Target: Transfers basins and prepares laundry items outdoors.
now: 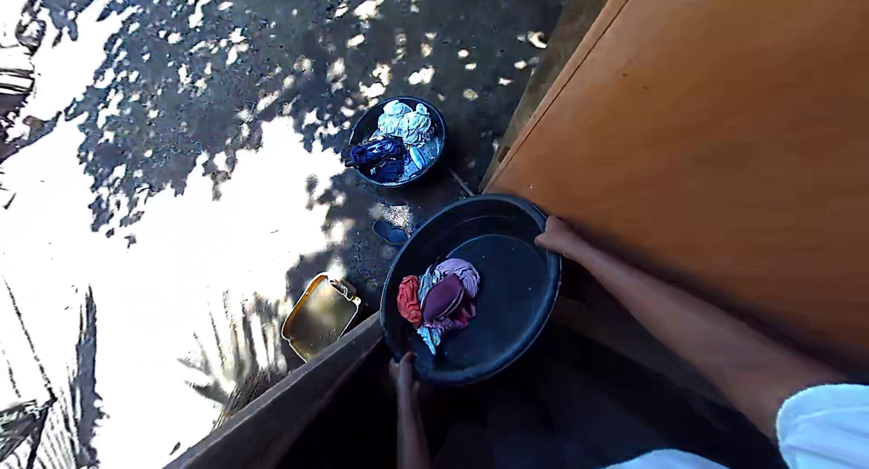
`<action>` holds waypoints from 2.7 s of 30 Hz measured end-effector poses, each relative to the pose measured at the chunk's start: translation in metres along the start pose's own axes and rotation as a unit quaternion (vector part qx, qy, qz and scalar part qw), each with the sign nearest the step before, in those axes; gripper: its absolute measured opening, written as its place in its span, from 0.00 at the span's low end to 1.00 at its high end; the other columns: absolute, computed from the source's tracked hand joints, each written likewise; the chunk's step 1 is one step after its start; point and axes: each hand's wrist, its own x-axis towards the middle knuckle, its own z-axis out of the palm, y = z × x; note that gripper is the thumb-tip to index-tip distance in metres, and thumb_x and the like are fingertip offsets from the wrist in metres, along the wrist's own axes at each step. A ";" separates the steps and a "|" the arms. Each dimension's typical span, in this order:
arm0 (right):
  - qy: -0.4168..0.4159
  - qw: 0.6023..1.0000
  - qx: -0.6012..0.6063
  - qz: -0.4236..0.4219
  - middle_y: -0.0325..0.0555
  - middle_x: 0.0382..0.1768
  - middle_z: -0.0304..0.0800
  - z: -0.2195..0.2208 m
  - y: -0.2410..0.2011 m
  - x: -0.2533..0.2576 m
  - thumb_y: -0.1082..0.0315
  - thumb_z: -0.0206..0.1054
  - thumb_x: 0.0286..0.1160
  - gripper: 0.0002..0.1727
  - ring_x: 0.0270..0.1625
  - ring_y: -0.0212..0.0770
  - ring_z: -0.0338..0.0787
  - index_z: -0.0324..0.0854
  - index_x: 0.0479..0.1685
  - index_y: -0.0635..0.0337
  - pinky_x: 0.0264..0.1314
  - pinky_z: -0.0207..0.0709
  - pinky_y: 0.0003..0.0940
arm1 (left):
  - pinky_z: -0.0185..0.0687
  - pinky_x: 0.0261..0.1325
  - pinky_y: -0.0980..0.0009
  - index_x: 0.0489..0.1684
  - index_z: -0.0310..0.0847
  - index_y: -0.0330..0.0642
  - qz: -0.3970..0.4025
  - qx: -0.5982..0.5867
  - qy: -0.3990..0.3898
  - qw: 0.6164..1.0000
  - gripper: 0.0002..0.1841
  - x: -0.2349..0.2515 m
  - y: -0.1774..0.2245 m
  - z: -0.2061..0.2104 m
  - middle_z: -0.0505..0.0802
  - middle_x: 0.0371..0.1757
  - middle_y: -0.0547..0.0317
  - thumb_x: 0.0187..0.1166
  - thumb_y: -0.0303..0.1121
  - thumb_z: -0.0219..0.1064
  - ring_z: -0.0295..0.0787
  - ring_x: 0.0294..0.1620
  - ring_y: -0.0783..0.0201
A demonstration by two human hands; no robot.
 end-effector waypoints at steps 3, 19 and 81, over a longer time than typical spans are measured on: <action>0.009 1.000 0.025 0.016 0.78 0.69 0.77 0.007 -0.014 0.019 0.70 0.73 0.73 0.37 0.74 0.69 0.80 0.60 0.78 0.80 0.74 0.72 0.64 | 0.82 0.48 0.56 0.66 0.72 0.23 -0.004 -0.013 -0.005 1.000 0.23 0.014 0.018 0.009 0.86 0.50 0.34 0.70 0.13 0.66 0.82 0.43 0.51; 0.023 0.982 0.181 0.056 0.74 0.72 0.75 0.064 -0.102 0.146 0.78 0.75 0.66 0.40 0.75 0.64 0.78 0.60 0.81 0.77 0.76 0.72 0.59 | 0.81 0.44 0.59 0.63 0.71 0.22 0.039 -0.013 0.024 0.999 0.22 0.176 0.169 0.079 0.85 0.45 0.37 0.68 0.14 0.68 0.82 0.38 0.54; -0.181 0.973 0.123 0.071 0.67 0.73 0.79 0.175 0.037 0.097 0.63 0.51 0.95 0.24 0.69 0.55 0.86 0.66 0.82 0.67 0.70 0.76 0.47 | 0.75 0.74 0.52 0.82 0.66 0.29 -0.132 0.166 -0.154 0.965 0.25 -0.024 -0.145 -0.007 0.78 0.78 0.31 0.92 0.36 0.57 0.79 0.75 0.44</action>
